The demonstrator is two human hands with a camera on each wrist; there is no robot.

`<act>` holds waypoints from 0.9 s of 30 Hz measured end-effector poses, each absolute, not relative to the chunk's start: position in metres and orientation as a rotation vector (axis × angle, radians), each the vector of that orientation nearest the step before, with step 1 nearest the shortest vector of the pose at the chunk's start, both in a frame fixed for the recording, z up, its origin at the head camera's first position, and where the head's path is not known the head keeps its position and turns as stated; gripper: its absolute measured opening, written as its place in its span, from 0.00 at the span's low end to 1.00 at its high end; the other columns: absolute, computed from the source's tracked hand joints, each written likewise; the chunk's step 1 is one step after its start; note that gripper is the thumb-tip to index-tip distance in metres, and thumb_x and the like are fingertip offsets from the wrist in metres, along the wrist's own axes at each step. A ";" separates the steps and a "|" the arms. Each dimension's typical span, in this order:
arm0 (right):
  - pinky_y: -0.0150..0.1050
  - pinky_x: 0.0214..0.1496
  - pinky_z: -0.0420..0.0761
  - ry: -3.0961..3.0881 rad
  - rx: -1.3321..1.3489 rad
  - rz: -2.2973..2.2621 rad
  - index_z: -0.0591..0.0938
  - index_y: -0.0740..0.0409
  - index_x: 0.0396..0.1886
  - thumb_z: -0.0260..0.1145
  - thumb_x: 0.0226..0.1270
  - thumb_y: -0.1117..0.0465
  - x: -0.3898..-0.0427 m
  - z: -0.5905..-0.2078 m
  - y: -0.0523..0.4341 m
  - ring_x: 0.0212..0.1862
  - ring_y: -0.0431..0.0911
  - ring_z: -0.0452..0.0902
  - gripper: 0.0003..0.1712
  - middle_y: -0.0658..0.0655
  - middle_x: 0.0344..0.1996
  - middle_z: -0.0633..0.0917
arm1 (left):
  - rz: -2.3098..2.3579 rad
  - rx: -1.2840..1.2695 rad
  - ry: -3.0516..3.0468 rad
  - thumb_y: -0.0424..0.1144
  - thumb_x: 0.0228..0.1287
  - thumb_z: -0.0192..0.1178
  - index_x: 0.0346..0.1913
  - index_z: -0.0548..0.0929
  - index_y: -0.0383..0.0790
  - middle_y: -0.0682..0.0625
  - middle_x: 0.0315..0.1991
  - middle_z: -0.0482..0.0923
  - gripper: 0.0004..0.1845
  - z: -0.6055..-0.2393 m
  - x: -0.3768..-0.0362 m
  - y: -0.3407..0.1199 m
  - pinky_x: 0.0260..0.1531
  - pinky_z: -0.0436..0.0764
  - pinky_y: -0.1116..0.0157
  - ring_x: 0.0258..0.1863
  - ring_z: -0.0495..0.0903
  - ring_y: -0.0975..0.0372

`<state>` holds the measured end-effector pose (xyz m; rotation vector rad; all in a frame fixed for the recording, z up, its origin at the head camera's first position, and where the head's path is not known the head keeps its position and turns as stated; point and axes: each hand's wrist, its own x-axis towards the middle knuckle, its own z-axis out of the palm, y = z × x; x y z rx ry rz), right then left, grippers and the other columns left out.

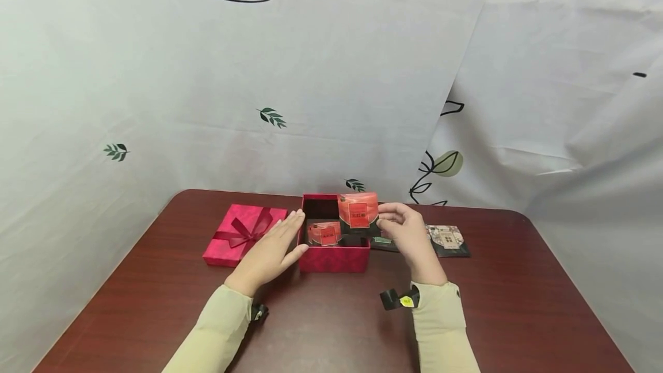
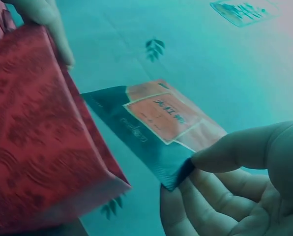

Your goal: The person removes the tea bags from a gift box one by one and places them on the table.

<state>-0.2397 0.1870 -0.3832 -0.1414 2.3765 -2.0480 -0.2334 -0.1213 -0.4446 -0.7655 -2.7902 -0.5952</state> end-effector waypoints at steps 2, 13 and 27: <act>0.33 0.39 0.86 2.393 -0.148 -2.023 0.76 0.75 0.57 0.63 0.69 0.71 -0.239 -0.380 0.193 0.35 0.35 0.82 0.18 0.44 0.33 0.86 | -0.596 -0.769 -2.788 0.57 0.76 0.53 0.79 0.60 0.36 0.43 0.79 0.56 0.39 -0.444 -0.234 -0.122 0.76 0.55 0.52 0.79 0.53 0.54; 0.33 0.39 0.86 2.454 -0.100 -1.924 0.77 0.71 0.50 0.60 0.72 0.69 -0.237 -0.372 0.234 0.33 0.37 0.82 0.11 0.43 0.31 0.86 | -0.565 -0.773 -2.759 0.57 0.76 0.53 0.78 0.61 0.35 0.43 0.78 0.58 0.39 -0.448 -0.236 -0.123 0.76 0.56 0.53 0.79 0.54 0.54; 0.34 0.39 0.87 2.457 -0.062 -1.742 0.70 0.78 0.64 0.61 0.71 0.68 -0.239 -0.380 0.259 0.33 0.36 0.82 0.26 0.46 0.35 0.86 | -0.562 -0.770 -2.778 0.56 0.76 0.53 0.78 0.60 0.36 0.42 0.79 0.57 0.39 -0.445 -0.236 -0.122 0.77 0.55 0.54 0.79 0.54 0.54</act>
